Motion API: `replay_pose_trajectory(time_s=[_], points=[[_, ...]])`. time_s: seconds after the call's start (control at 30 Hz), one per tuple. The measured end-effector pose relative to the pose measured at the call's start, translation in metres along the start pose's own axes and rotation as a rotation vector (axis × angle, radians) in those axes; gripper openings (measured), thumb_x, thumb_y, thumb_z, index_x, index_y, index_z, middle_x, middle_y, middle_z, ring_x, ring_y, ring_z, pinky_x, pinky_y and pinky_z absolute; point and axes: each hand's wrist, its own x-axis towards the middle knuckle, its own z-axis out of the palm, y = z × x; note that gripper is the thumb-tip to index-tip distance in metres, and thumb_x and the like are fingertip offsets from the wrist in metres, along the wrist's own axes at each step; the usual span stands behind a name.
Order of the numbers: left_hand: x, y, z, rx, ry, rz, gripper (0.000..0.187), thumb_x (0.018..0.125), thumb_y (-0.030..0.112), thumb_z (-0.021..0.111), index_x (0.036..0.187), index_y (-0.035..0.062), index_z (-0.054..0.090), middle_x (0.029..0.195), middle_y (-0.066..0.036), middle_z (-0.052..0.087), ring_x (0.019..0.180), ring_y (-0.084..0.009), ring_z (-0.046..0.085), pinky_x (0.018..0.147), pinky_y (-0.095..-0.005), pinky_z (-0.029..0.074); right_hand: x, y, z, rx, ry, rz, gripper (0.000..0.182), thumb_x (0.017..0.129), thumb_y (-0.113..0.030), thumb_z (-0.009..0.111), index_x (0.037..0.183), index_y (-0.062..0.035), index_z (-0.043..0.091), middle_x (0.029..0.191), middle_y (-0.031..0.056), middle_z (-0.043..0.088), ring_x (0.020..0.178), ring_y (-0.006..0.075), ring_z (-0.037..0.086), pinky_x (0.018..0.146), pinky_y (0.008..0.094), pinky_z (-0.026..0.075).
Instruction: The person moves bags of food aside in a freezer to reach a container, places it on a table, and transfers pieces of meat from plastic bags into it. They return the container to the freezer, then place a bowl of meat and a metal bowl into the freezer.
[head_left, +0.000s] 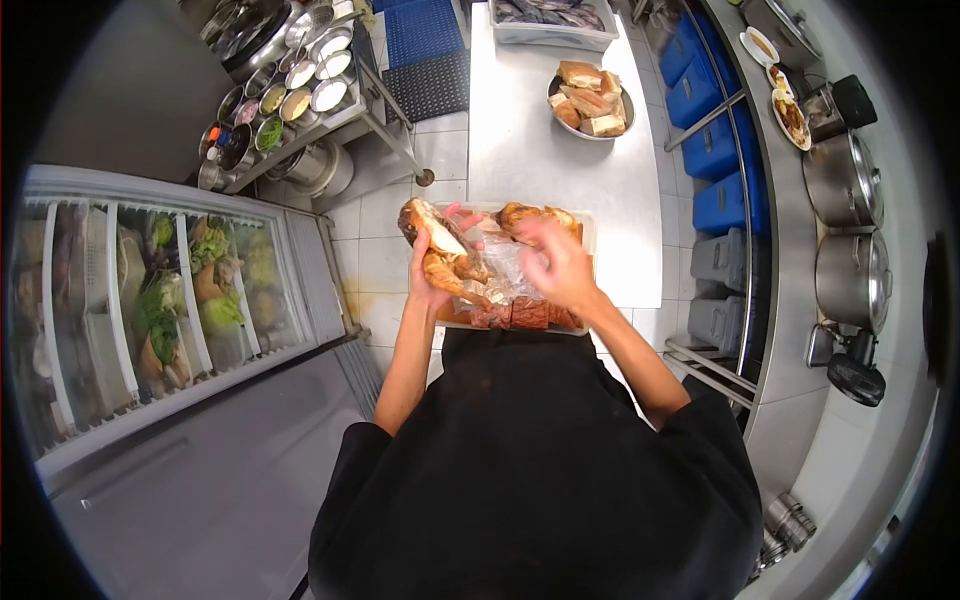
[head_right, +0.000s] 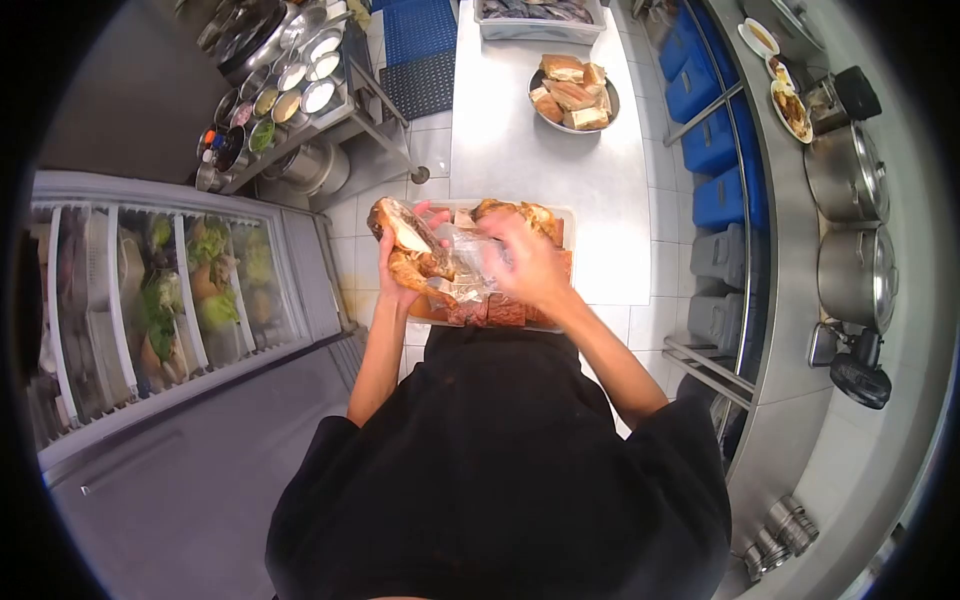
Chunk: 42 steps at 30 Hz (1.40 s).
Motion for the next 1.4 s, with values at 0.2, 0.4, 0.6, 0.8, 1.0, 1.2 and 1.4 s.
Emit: replay_pose_trajectory(time_s=[0.2, 0.4, 0.6, 0.8, 1.0, 1.2, 1.4], points=[[-0.014, 0.002, -0.001, 0.245, 0.229, 0.029, 0.067, 0.099, 0.045, 0.051, 0.153, 0.0179, 0.021, 0.145, -0.016, 0.047, 0.115, -0.0369, 0.060, 0.094, -0.0477, 0.051, 0.009, 0.062, -0.008, -0.623, -0.121, 0.130, 0.054, 0.076, -0.028, 0.077, 0.122, -0.0086, 0.056, 0.121, 0.0135, 0.053, 0.113, 0.0325, 0.052, 0.095, 0.0453, 0.043], [-0.018, -0.008, 0.001, 0.275, 0.278, 0.032, 0.072, 0.098, 0.037, 0.056, 0.155, 0.0175, 0.016, 0.149, -0.016, 0.043, 0.124, -0.0383, 0.056, 0.101, -0.0477, 0.047, 0.026, 0.074, 0.031, -0.884, -0.161, 0.173, 0.070, 0.069, -0.036, 0.083, 0.126, -0.0108, 0.052, 0.117, 0.0103, 0.054, 0.109, 0.0303, 0.054, 0.085, 0.0455, 0.047], [-0.021, -0.015, 0.002, 0.390, 0.311, 0.057, 0.072, 0.098, 0.033, 0.058, 0.155, 0.0166, 0.016, 0.149, -0.016, 0.043, 0.127, -0.0373, 0.053, 0.103, -0.0478, 0.046, 0.032, 0.091, 0.022, -0.808, -0.140, 0.209, 0.068, 0.069, -0.036, 0.081, 0.124, -0.0080, 0.052, 0.116, 0.0118, 0.057, 0.105, 0.0335, 0.058, 0.083, 0.0478, 0.051], [-0.007, -0.031, 0.000, 0.583, 0.377, 0.037, 0.070, 0.095, 0.020, 0.065, 0.152, 0.0099, 0.027, 0.143, -0.013, 0.051, 0.124, -0.0277, 0.056, 0.103, -0.0411, 0.047, 0.046, 0.099, -0.030, -0.263, -0.039, 0.324, 0.056, 0.076, -0.022, 0.070, 0.124, -0.0002, 0.052, 0.112, 0.0232, 0.065, 0.105, 0.0411, 0.063, 0.090, 0.0428, 0.051], [0.031, -0.055, 0.012, 0.684, 0.390, -0.016, 0.065, 0.091, 0.026, 0.071, 0.145, 0.0040, 0.041, 0.128, -0.007, 0.060, 0.115, -0.0171, 0.058, 0.099, -0.0337, 0.047, 0.058, 0.053, -0.058, -0.175, -0.025, 0.264, 0.061, 0.080, -0.026, 0.071, 0.129, 0.0029, 0.048, 0.108, 0.0256, 0.067, 0.104, 0.0407, 0.065, 0.089, 0.0441, 0.052], [0.050, -0.081, 0.025, 0.521, 0.539, 0.062, 0.064, 0.091, 0.039, 0.071, 0.137, 0.0021, 0.048, 0.134, -0.007, 0.054, 0.123, -0.0178, 0.051, 0.107, -0.0335, 0.038, 0.072, -0.019, -0.031, -0.663, -0.184, 0.197, 0.068, 0.089, -0.041, 0.065, 0.133, 0.0060, 0.046, 0.106, 0.0277, 0.064, 0.088, 0.0456, 0.065, 0.077, 0.0499, 0.053], [0.041, -0.081, 0.017, 0.034, 0.375, -0.128, 0.066, 0.094, 0.050, 0.062, 0.141, 0.0069, 0.046, 0.137, -0.005, 0.053, 0.127, -0.0187, 0.051, 0.108, -0.0370, 0.040, 0.058, -0.020, -0.033, -0.383, -0.222, 0.096, 0.068, 0.091, -0.038, 0.063, 0.141, 0.0034, 0.044, 0.128, 0.0259, 0.056, 0.115, 0.0419, 0.057, 0.099, 0.0448, 0.046]])
